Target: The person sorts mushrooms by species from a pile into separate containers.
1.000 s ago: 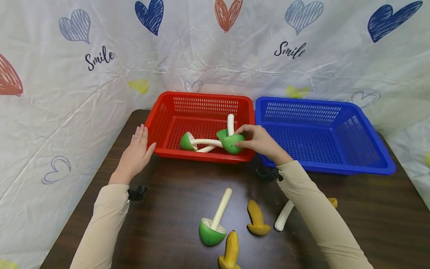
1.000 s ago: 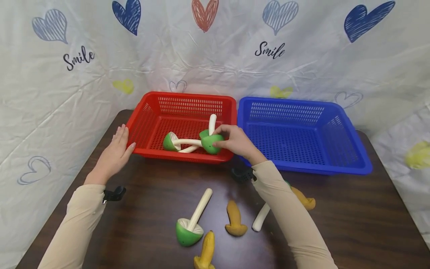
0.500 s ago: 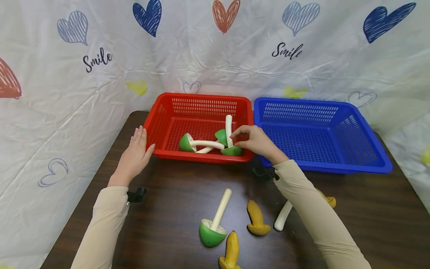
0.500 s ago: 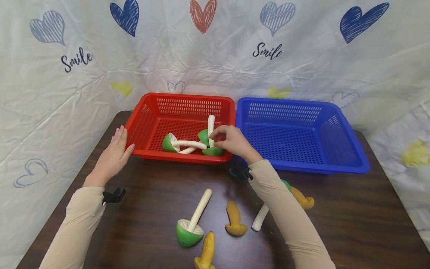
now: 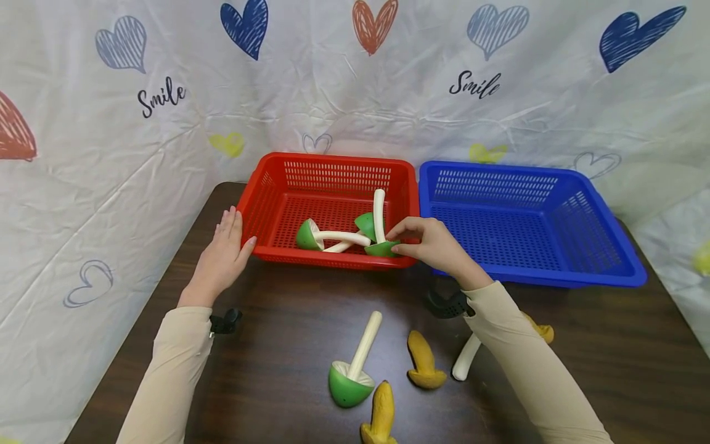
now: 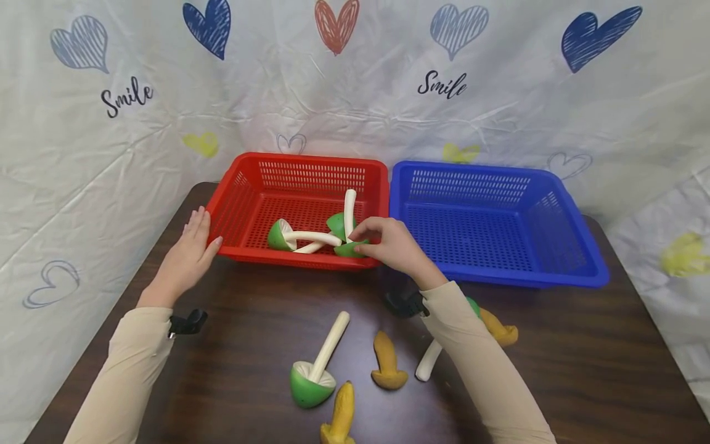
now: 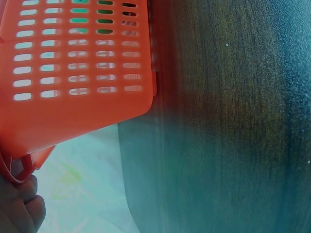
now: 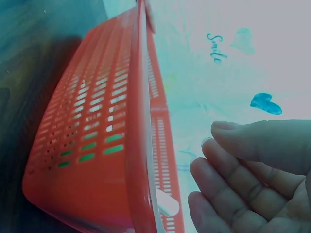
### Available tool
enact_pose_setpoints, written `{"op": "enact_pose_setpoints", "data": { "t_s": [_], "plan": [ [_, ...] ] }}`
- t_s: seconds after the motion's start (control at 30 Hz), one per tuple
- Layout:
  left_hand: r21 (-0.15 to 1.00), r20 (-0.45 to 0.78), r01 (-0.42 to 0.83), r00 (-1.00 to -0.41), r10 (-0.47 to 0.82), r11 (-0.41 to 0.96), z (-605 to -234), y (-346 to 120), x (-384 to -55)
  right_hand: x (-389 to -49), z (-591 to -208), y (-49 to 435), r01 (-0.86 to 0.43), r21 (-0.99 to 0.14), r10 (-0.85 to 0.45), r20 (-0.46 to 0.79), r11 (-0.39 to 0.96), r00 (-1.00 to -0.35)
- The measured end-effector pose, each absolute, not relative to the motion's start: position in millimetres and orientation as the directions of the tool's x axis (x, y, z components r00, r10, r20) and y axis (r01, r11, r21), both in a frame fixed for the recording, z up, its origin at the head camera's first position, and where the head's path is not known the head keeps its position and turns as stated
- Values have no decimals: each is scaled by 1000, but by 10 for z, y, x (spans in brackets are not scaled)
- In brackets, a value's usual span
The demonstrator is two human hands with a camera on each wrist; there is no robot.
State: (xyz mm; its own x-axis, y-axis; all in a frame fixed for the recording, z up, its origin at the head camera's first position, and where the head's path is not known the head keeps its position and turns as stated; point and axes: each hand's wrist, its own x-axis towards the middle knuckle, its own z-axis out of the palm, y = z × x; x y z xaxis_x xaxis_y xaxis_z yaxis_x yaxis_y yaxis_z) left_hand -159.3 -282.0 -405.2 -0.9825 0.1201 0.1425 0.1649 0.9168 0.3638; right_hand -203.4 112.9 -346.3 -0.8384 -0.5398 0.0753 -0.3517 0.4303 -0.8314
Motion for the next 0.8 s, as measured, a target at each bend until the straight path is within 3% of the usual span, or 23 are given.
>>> {"op": "enact_pose_setpoints", "data": {
  "t_s": [0.27,0.4,0.8],
  "plan": [
    [362,150,163,-982,115,918,-4036,-2820,-1595,-1849,-3446,1180,-427,-822,-588,145,376,-796],
    [364,142,161,-983,116,918,-4048,-2816,-1589,-1722,-3499,1197,-516,-757,-631,180,402,-755],
    [368,146,171,-981,125,914,-4050,-2813,-1586,-1380,-3771,1204,-650,-651,-774,150,391,-616]
  ]
}}
